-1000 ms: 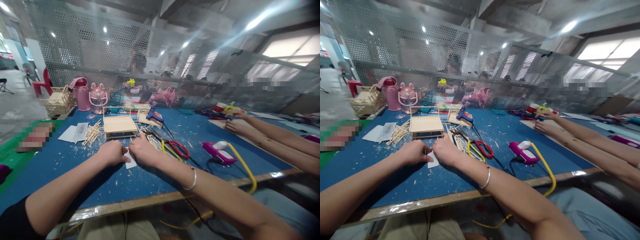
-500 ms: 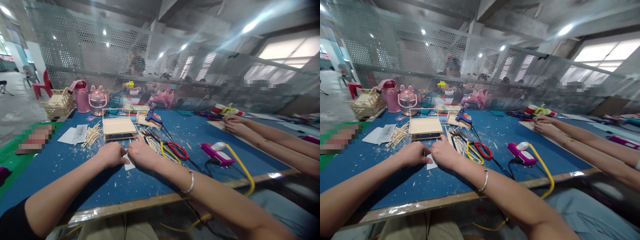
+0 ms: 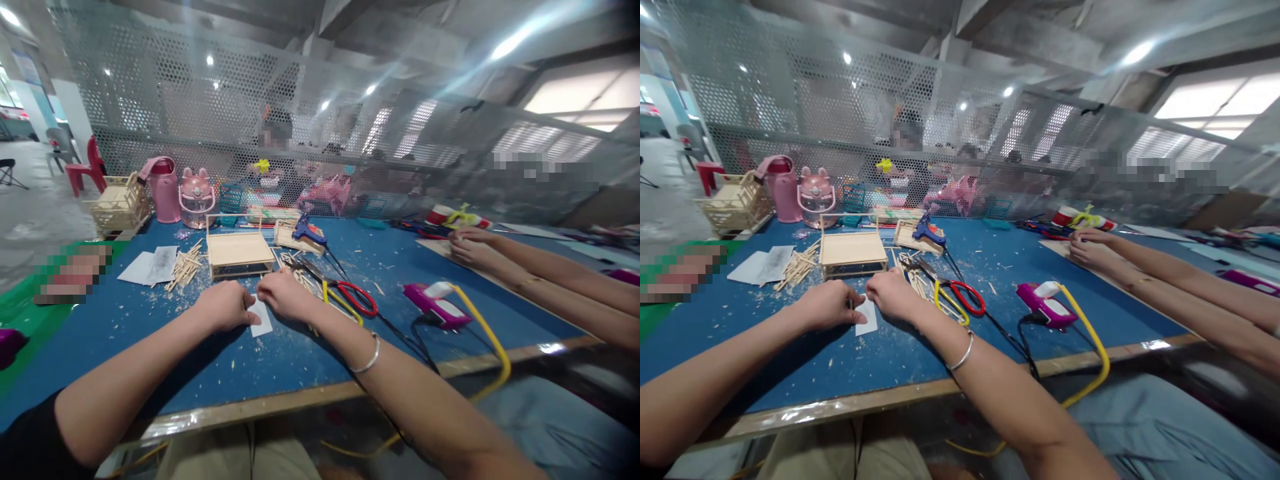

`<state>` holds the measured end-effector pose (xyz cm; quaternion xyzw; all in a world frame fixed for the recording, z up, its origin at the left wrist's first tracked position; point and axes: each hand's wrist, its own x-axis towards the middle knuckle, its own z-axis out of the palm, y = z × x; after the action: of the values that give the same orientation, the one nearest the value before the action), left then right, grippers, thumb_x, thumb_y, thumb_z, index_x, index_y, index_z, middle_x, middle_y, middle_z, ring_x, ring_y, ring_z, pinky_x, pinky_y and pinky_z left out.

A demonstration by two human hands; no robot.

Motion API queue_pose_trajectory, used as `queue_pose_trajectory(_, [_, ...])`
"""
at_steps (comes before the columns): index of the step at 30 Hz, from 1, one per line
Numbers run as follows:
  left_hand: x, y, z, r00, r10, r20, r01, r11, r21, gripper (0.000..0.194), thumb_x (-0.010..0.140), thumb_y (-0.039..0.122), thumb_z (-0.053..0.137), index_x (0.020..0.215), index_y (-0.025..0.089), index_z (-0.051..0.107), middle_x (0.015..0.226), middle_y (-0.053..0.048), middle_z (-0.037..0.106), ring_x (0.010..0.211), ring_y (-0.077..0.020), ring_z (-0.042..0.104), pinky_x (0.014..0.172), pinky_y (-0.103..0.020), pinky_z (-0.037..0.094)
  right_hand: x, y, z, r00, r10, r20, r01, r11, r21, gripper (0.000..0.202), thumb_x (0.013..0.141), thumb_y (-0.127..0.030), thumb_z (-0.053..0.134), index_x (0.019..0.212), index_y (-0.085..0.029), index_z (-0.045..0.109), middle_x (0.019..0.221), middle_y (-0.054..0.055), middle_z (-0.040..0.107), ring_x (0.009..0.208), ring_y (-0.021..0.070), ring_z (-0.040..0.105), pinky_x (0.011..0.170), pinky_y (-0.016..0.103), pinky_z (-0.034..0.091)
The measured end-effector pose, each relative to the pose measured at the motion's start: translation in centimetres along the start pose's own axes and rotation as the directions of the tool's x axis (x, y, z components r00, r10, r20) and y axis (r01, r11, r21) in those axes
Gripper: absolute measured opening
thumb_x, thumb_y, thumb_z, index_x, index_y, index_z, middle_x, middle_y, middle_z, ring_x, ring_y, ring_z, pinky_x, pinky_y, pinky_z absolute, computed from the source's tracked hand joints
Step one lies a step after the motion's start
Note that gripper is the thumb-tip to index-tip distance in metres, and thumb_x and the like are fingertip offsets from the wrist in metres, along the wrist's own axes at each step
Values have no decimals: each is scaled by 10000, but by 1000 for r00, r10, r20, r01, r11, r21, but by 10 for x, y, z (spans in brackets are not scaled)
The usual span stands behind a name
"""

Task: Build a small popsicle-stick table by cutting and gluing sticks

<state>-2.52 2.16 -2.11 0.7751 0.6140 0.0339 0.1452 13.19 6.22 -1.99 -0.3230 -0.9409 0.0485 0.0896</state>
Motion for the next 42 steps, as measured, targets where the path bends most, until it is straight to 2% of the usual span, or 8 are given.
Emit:
queue_pose_trajectory(4, [-6, 1, 2, 996, 18, -91, -20, 1000, -23, 421, 630, 560, 559, 941, 293, 652, 865, -61, 680, 825, -233, 608, 622, -263, 395, -5, 9, -3, 990, 127, -54, -81, 852, 518, 169, 779, -208, 465, 754, -121, 608, 679, 4, 580, 613, 92, 475, 587, 209, 349])
queue_pose_trajectory(8, [-13, 4, 2, 971, 30, -237, -87, 968, -235, 407, 712, 549, 468, 824, 216, 675, 641, -25, 625, 615, -155, 542, 561, -240, 351, -9, 9, -5, 992, 122, -39, -52, 664, 746, 170, 753, -272, 510, 732, -120, 584, 638, -23, 526, 587, 80, 441, 582, 205, 351])
queue_pose_trajectory(16, [-11, 3, 7, 993, 47, -111, -115, 641, -759, 448, 667, 567, 498, 630, 127, 576, 482, 49, 379, 452, -64, 280, 452, -207, 232, -12, 4, -5, 998, 43, -51, 19, 545, 838, 199, 728, -314, 553, 705, -118, 580, 632, -18, 535, 598, 81, 464, 598, 211, 363])
queue_pose_trajectory(24, [-11, 0, 6, 999, 35, -33, -46, 514, -857, 481, 632, 615, 526, 645, 135, 546, 417, 91, 248, 386, -40, 159, 406, -212, 103, -10, -1, -4, 985, 154, -83, 0, 475, 880, 207, 667, -321, 621, 699, -119, 592, 622, -7, 571, 587, 84, 494, 598, 222, 388])
queue_pose_trajectory(29, [-9, 2, 8, 1000, -1, -26, -24, 376, -926, 430, 626, 580, 559, 682, 153, 536, 388, 100, 249, 361, -43, 160, 380, -205, 96, -9, 0, 2, 978, 199, -62, 6, 273, 962, 344, 617, -323, 671, 887, -135, 572, 642, -32, 558, 580, 71, 497, 588, 212, 387])
queue_pose_trajectory(33, [-9, 3, 10, 1000, -12, -26, -19, 414, -910, 439, 650, 578, 526, 719, 146, 564, 396, 99, 240, 364, -47, 156, 380, -205, 113, -8, 1, 0, 978, 196, -74, -18, 429, 903, 224, 649, -305, 644, 765, -115, 624, 652, -8, 590, 588, 80, 501, 592, 215, 378])
queue_pose_trajectory(39, [-12, -4, 2, 973, 6, -231, -102, 908, -407, 478, 714, 530, 471, 1008, 190, 635, 553, 2, 543, 500, -121, 448, 499, -230, 296, -9, 8, -2, 981, 114, -158, -21, 868, 497, 131, 751, -202, 542, 755, -125, 648, 695, 22, 625, 648, 107, 519, 633, 232, 347])
queue_pose_trajectory(42, [-14, -5, 1, 975, 44, -218, -75, 988, -137, 539, 690, 547, 496, 1137, 254, 561, 696, -37, 647, 639, -184, 567, 566, -248, 354, -9, 8, 2, 997, 5, -76, 7, 986, 167, 151, 791, -192, 507, 776, -149, 651, 768, 38, 650, 733, 129, 527, 719, 288, 289])
